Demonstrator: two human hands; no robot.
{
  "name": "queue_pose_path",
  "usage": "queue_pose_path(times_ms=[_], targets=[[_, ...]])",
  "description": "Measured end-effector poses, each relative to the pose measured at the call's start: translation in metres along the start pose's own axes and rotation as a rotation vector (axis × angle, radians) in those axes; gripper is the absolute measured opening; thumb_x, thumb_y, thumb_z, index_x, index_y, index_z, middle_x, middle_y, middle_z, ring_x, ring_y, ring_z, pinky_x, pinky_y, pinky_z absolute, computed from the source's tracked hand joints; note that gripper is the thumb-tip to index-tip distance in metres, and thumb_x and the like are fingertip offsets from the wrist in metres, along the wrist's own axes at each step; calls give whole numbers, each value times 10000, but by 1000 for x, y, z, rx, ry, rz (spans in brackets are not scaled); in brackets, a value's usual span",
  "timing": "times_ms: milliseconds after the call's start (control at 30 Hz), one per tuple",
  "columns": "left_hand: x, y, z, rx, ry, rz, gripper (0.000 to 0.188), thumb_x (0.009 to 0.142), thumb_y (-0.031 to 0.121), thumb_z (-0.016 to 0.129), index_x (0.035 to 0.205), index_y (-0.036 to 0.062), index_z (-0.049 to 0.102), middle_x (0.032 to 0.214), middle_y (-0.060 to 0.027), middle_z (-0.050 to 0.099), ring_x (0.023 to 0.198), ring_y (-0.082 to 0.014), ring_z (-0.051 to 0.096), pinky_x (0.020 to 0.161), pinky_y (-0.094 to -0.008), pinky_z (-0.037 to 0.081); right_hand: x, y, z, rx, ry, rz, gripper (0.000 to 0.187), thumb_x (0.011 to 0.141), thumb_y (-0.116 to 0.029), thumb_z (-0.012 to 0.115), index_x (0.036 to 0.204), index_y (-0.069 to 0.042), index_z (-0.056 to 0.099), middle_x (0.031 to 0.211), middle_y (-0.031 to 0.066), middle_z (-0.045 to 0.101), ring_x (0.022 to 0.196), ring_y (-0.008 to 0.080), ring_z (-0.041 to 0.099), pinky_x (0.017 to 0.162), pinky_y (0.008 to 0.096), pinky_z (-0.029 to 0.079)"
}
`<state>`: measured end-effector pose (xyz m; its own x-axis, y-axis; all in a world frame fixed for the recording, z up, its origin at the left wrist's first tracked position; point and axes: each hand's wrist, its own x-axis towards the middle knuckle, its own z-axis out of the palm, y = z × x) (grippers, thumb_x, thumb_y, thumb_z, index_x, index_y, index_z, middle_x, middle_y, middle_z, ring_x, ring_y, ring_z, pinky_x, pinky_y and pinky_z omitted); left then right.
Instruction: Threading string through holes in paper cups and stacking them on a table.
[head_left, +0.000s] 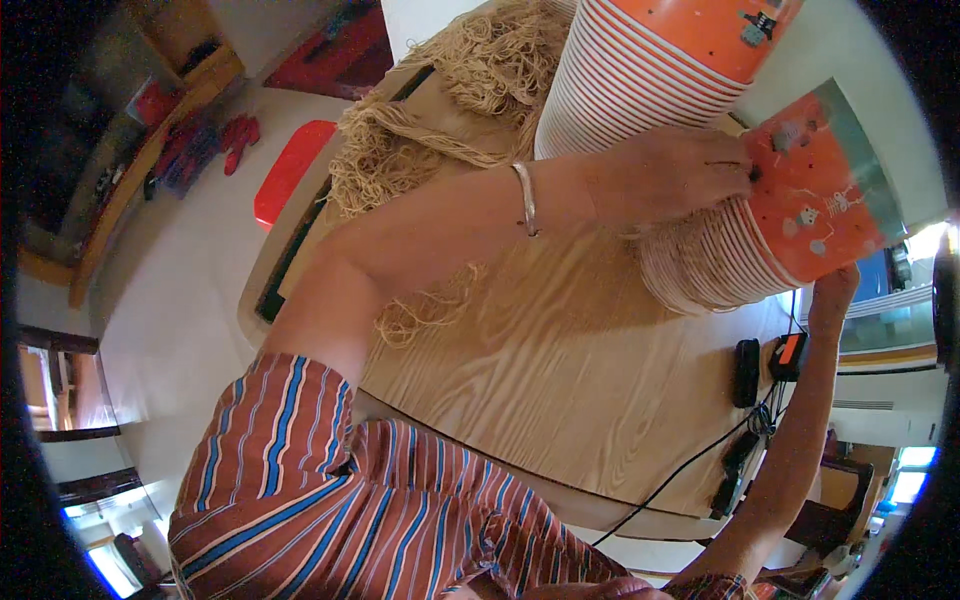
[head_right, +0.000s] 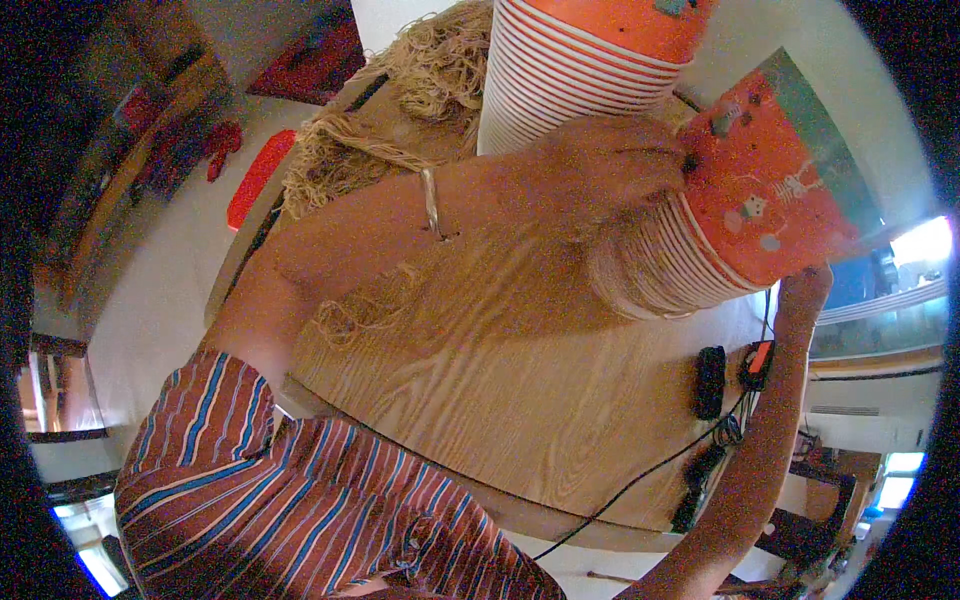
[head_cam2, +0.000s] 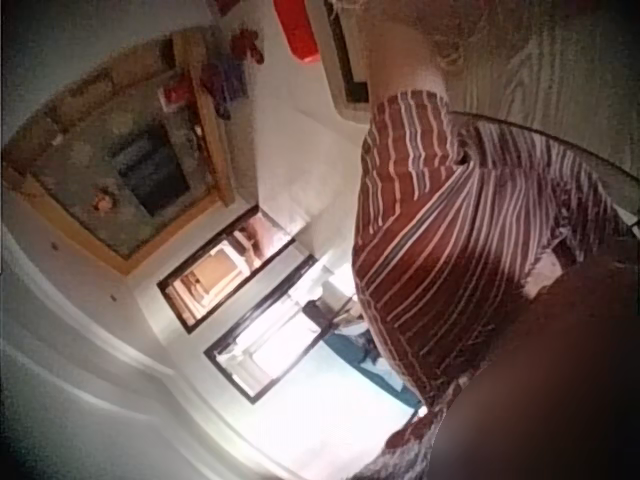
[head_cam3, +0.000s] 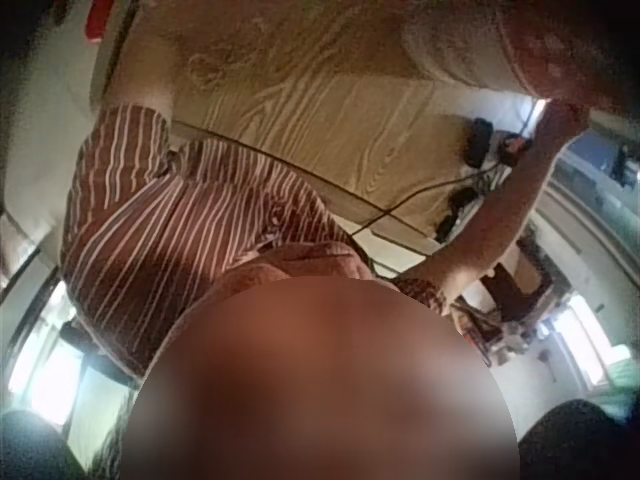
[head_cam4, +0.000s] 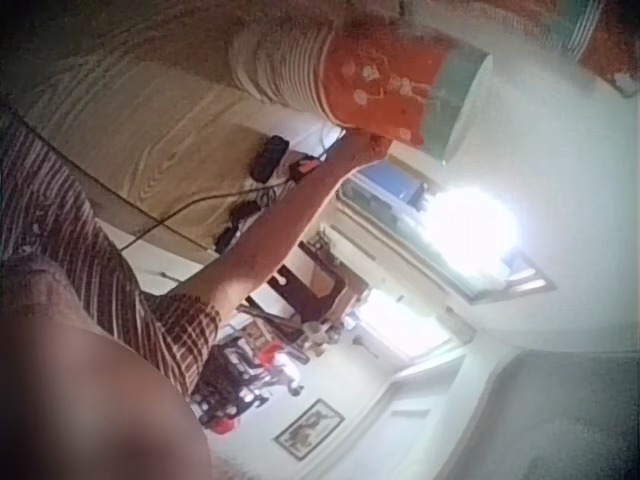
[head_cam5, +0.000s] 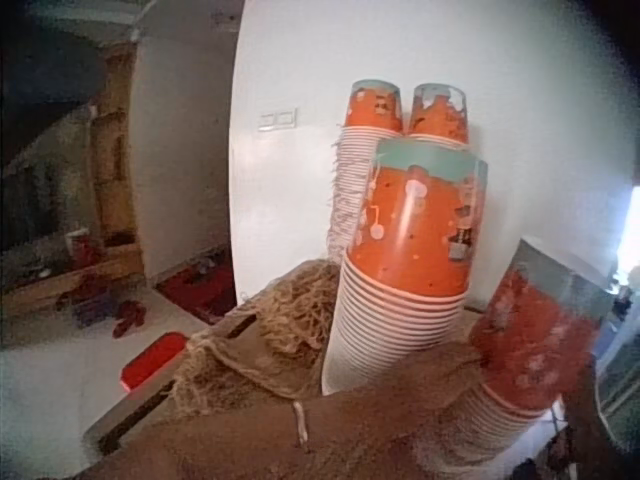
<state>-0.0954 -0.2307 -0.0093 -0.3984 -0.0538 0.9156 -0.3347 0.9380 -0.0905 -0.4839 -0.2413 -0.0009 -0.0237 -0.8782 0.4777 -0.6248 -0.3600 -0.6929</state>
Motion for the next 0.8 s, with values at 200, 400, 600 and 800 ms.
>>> queue_pose_path(times_ms=[200, 400, 600, 800], targets=[[2, 1, 6, -9, 26, 15, 178, 770, 134, 601, 931, 59, 610, 1017, -83, 613, 942, -236, 620, 805, -328, 539, -3, -9, 0, -159, 65, -116, 201, 883, -135, 605, 1025, 3, 643, 1038, 60, 673, 922, 170, 605, 825, 317, 470], [-1, 3, 6, 82, 25, 44, 168, 768, 147, 588, 907, 53, 609, 1008, -75, 615, 961, -229, 601, 821, -315, 525, -5, -16, 8, 22, 4, -77, 239, 885, -132, 611, 1080, 3, 641, 1088, 65, 664, 966, 165, 603, 854, 328, 473], [0, 11, 7, 39, 16, 11, 302, 700, 119, 647, 990, 40, 612, 1005, -97, 612, 985, -258, 588, 838, -333, 521, -5, -2, 14, 46, -30, -58, 282, 891, -154, 615, 1123, 5, 631, 1106, 64, 657, 995, 155, 596, 869, 323, 479], [-20, 20, 12, 21, -50, -98, 362, 710, 62, 677, 1067, 52, 617, 1042, -108, 626, 969, -267, 617, 832, -354, 537, -13, -9, 37, -97, -39, -88, 285, 913, -91, 472, 1162, -13, 586, 964, 60, 667, 890, 141, 605, 789, 288, 480]])
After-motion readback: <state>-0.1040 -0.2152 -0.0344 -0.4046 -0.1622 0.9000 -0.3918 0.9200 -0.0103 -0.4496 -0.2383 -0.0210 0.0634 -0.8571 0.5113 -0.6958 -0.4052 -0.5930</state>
